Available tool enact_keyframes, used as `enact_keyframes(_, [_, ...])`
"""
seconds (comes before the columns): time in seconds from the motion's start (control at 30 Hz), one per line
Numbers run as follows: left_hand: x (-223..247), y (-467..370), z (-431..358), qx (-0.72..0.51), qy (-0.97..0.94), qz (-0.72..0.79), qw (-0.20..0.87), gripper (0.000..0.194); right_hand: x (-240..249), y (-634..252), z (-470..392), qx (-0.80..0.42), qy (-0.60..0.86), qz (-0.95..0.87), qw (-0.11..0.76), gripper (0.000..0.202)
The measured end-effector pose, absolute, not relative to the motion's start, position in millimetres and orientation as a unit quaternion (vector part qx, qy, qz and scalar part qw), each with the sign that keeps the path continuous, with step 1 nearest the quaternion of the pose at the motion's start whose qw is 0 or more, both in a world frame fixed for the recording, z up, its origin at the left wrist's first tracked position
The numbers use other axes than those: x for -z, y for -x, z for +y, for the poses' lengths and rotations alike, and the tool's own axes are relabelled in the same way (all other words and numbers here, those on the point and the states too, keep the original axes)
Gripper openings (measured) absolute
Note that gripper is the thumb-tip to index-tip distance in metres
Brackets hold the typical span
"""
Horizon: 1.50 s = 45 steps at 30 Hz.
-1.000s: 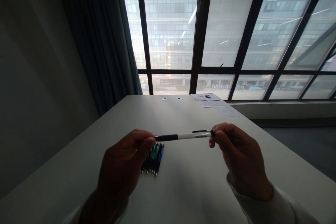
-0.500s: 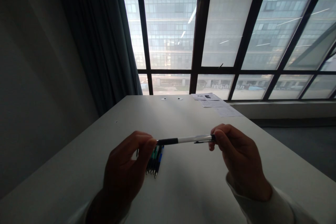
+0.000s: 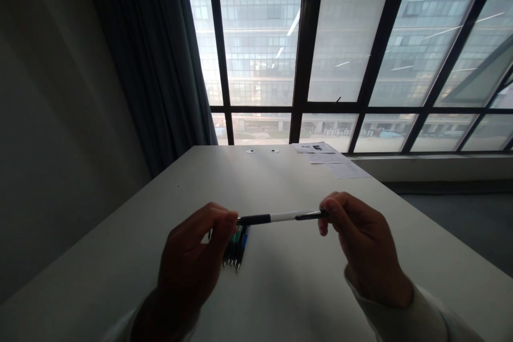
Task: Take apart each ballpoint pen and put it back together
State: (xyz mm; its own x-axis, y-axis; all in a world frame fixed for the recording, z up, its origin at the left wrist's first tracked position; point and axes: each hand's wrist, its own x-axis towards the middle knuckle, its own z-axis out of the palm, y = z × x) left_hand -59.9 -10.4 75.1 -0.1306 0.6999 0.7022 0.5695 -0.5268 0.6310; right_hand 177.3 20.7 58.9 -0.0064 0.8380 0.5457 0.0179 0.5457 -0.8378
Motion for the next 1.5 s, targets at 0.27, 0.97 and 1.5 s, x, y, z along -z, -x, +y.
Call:
enact_keyframes(0.27, [-76.8, 58.8, -11.3, -0.578, -0.654, 0.483, 0.077, 0.033, -60.4, -176.6, 20.2, -0.332, 0.358, -0.628, 0.606, 0.033])
enact_keyframes(0.97, [-76.2, 58.4, -8.2, -0.545, -0.673, 0.494, 0.082, 0.041, -65.5, -174.0, 17.2, -0.276, 0.4, -0.636, 0.599, 0.047])
enact_keyframes(1.5, [-73.4, 57.4, -9.7, -0.518, -0.678, 0.516, 0.068, 0.052, -53.8, -174.8, 21.1, -0.376, 0.381, -0.6, 0.594, 0.048])
